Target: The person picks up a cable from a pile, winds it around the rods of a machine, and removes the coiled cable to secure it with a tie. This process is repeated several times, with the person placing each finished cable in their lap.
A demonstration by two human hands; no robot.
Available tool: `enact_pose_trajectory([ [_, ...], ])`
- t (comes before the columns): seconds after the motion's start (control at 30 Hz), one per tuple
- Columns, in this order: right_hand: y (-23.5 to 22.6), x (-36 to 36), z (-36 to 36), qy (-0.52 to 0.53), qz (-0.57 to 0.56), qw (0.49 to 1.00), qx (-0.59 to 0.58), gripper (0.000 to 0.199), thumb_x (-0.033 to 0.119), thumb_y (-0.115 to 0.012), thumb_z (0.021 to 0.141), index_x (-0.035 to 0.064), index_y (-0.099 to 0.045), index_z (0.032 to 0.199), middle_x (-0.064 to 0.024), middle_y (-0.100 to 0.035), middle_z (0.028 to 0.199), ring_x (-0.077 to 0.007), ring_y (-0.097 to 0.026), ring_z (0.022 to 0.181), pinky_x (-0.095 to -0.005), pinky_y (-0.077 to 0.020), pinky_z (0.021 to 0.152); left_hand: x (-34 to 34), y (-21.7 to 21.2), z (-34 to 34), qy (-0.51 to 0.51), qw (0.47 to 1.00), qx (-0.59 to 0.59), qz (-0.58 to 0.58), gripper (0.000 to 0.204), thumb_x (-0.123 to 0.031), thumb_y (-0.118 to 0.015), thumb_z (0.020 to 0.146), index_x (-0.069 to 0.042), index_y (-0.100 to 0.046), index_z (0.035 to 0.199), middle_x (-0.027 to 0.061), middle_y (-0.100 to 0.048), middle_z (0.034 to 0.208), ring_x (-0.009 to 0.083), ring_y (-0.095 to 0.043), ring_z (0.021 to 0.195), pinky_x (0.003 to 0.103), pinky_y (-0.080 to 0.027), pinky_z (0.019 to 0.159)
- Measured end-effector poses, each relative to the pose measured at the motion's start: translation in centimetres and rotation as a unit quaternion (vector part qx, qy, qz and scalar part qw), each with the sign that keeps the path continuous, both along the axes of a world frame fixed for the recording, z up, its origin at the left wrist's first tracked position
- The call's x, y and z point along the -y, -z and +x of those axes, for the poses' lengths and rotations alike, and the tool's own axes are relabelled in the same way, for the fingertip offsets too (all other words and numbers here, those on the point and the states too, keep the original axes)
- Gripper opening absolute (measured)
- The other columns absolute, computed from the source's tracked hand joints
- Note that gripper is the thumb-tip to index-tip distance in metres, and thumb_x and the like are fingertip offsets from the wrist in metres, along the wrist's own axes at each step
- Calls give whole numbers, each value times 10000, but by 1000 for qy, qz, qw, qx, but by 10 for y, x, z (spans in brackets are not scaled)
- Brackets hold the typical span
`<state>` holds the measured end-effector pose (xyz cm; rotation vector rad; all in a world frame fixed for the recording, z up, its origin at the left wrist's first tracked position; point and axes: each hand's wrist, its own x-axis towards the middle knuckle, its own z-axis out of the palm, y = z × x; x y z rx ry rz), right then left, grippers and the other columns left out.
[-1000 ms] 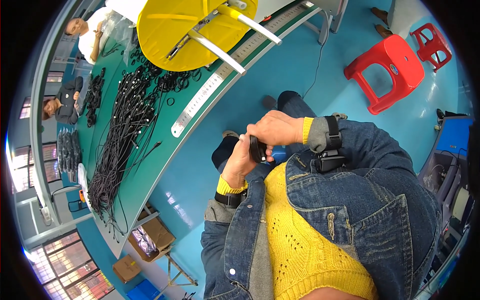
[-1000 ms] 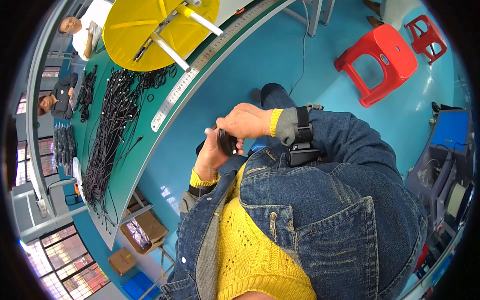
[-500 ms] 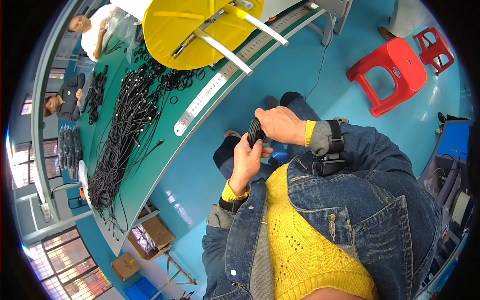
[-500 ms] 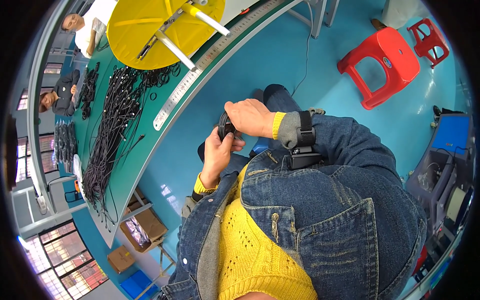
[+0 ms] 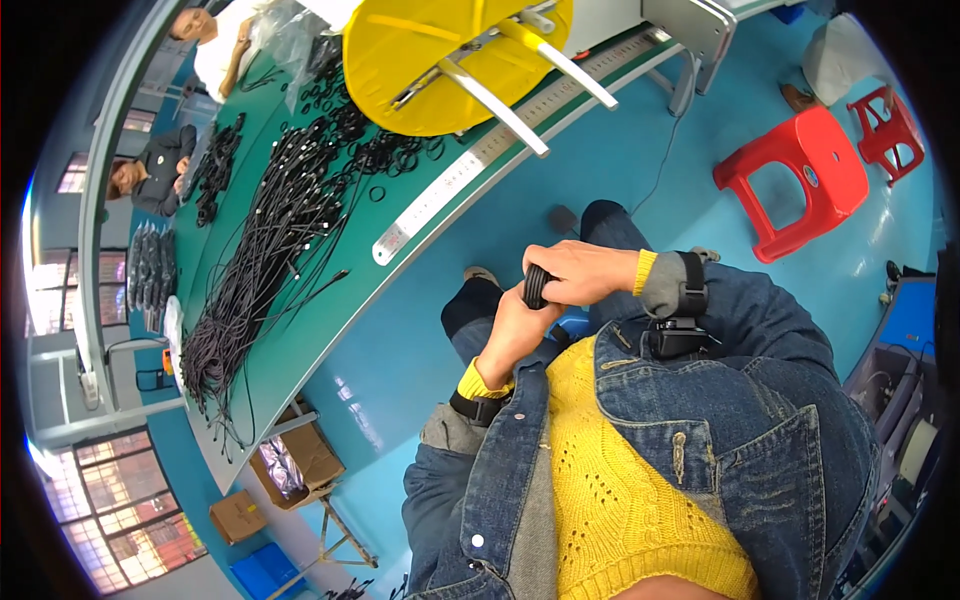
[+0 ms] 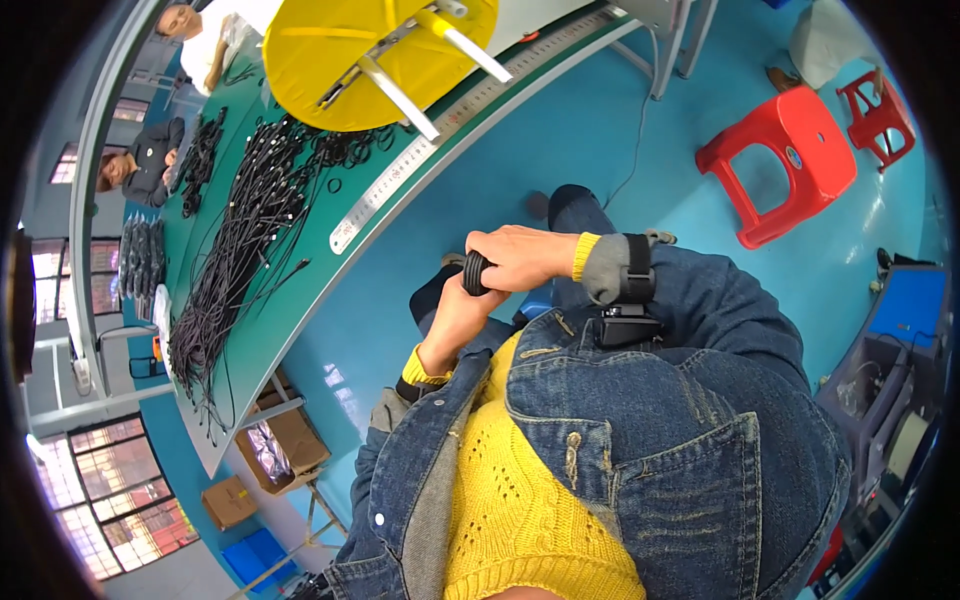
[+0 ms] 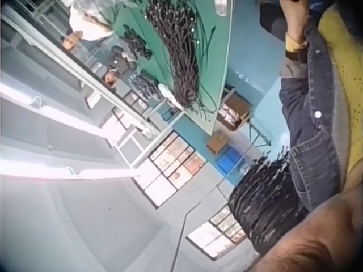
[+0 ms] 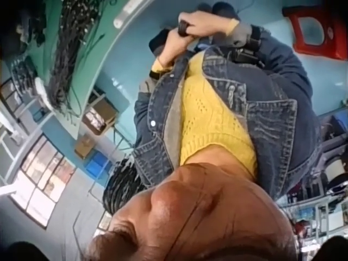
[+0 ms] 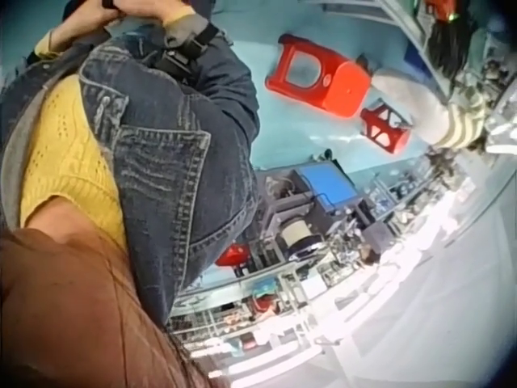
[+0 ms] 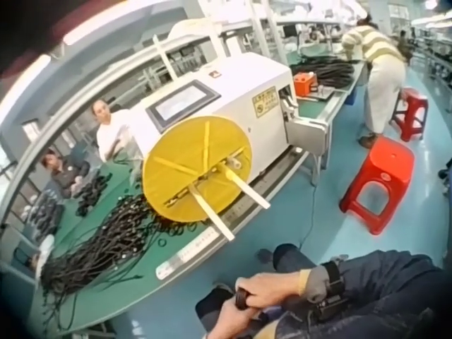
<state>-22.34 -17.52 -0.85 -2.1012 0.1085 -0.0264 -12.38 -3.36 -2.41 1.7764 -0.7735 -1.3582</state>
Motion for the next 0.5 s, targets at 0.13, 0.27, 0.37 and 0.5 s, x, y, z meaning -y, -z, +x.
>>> enact_pose_trajectory([
  [0.13,-5,-7,-1,12,16,1000,-12,276,245,-479,804,-24,-489,863,-226,-572,695,-405,-551,644,-455,-418,602,2,4,-7,8,968,215,-133,242,-158,-675,728,21,-576,857,67,-614,687,168,-589,596,330,-470,539],
  [0.27,13,-23,11,109,-46,991,63,306,285,-484,820,-20,-497,807,-185,-529,609,-363,-533,571,-424,-404,556,0,4,-8,22,947,291,-134,229,-158,-674,730,13,-589,857,48,-603,678,185,-581,592,339,-472,555],
  [0.37,23,-27,14,152,-42,985,75,339,306,-471,836,-18,-497,739,-169,-509,561,-343,-525,538,-412,-399,539,-1,-1,-6,21,954,282,-100,256,-170,-670,729,25,-592,876,86,-627,694,169,-590,597,326,-469,549],
  [0.5,18,-15,18,126,44,991,-3,421,326,-415,876,-23,-494,654,-186,-525,570,-345,-535,542,-418,-405,553,0,-14,14,83,992,41,86,298,-230,-607,810,12,-570,980,82,-620,752,173,-584,648,312,-461,537],
])
